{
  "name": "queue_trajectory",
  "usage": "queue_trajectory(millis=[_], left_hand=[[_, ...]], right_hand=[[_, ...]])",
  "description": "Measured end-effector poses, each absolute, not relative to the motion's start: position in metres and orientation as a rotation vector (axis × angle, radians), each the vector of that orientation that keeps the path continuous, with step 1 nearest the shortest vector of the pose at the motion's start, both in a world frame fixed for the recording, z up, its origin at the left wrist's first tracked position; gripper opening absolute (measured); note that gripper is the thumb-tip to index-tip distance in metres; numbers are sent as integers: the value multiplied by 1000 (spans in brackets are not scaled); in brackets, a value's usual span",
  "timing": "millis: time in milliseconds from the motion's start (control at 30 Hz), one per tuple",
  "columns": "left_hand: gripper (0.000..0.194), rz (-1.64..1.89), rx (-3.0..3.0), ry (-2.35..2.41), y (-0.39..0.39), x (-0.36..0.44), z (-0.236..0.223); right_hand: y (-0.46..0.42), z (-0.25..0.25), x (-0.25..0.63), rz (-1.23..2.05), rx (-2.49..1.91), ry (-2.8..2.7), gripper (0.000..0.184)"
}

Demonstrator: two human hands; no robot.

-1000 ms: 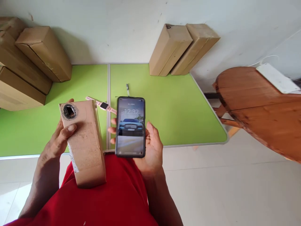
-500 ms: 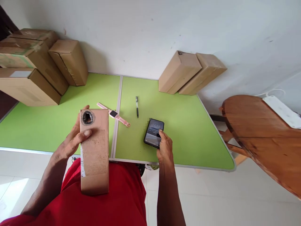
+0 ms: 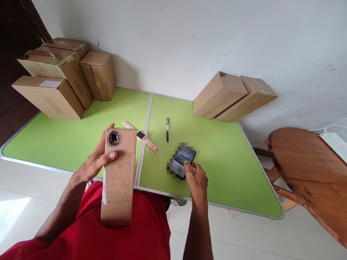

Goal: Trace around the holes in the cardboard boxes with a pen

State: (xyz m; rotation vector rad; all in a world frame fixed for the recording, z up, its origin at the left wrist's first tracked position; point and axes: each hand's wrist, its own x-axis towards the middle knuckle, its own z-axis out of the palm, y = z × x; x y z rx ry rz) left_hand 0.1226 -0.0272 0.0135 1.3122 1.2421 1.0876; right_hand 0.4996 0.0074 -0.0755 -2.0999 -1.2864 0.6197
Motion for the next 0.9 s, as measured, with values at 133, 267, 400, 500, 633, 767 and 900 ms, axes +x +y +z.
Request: queue_trajectory(millis=[133, 267, 400, 500, 633, 767, 900], left_hand=[[117, 1119, 1285, 1221, -29, 124, 14], [114, 1233, 1245, 1233, -29, 126, 22], [113, 1395, 1179, 1307, -17, 135, 31], [113, 1468, 1223, 1423, -5, 147, 38], [115, 1444, 1334, 1564, -1, 152, 46], [111, 1458, 1441, 1485, -8, 133, 46], [86, 1420, 1385, 1401, -21, 106, 25]], right_hand=[[7, -71, 493, 642, -2169, -1288, 69], [-3, -46, 482, 590, -2178, -1323, 84], [-36, 8, 444, 950, -1839, -1366, 96], [-61, 39, 391, 1394, -1361, -1522, 108], [-60, 44, 331, 1335, -1420, -1515, 134], [-33, 44, 328, 1509, -1111, -1313, 93], [-11, 47, 348, 1818, -947, -1027, 58]])
